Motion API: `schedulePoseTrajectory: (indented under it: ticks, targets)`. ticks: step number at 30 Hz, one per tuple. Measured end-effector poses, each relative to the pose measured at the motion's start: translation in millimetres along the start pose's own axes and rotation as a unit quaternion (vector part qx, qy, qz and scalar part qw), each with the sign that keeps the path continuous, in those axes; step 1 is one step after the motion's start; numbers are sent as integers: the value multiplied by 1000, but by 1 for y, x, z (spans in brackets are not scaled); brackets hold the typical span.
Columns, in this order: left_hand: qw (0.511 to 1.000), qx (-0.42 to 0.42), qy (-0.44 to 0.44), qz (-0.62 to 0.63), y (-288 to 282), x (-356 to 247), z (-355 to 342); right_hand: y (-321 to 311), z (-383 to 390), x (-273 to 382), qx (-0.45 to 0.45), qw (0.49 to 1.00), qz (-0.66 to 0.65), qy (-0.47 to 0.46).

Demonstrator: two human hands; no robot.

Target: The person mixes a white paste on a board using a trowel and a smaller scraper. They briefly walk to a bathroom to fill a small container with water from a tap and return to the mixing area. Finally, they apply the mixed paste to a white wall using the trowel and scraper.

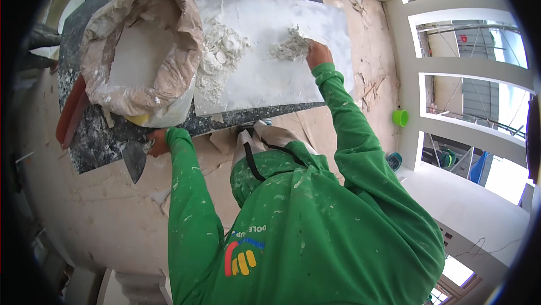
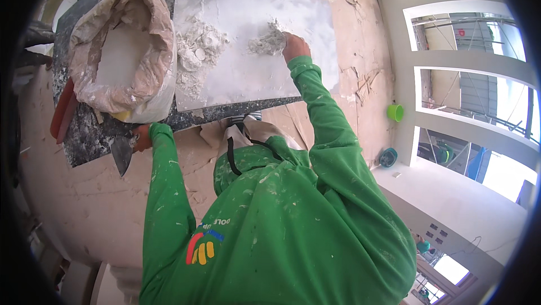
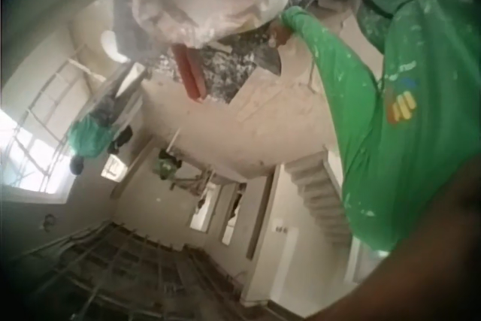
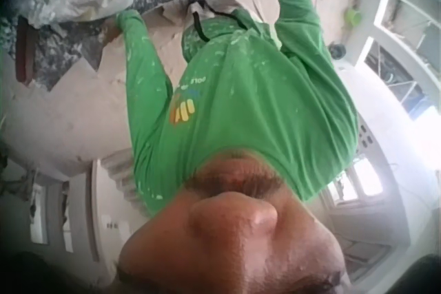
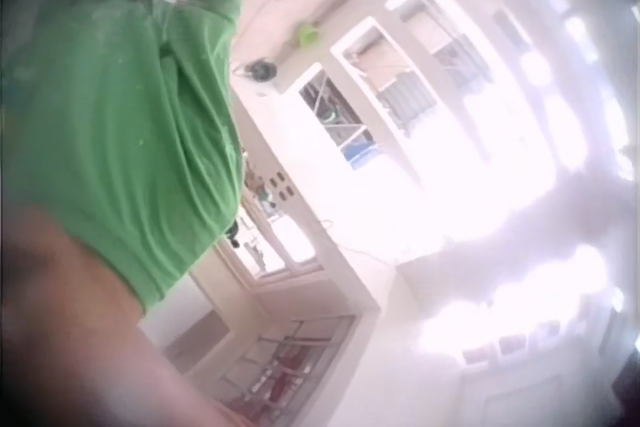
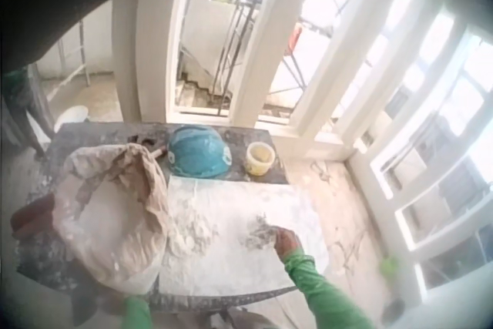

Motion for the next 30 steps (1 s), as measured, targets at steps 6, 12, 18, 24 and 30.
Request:
schedulePoseTrajectory:
  ticks: [6, 12, 18, 24, 30]
  targets:
    - [1000, 0, -12, 7, -10, -6, 0, 7, 21, 24, 202, 975, 67, -64]
    - [1000, 0, -9, 0, -5, -3, -5, 14, -27, -8, 136, 982, 97, -84]
    - [999, 6, -34, 5, -13, -7, -12, -2, -18, -1, 242, 961, 83, -104]
    - [1000, 5, -17, 4, -3, 0, -9, 13, -55, -13, 178, 979, 74, -66]
    - [1000, 7, -25, 9, -3, 2, -19, 7, -25, -1, 273, 949, 37, -156]
Point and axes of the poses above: each hand's wrist, its own z-axis away from the middle knuckle, its own y-axis out of the palm, x = y × z, the point moved 4 cm from there along -z, towards the middle knuckle, and after that the axes turned 6 degrees about -y, right-handed, at the moved point
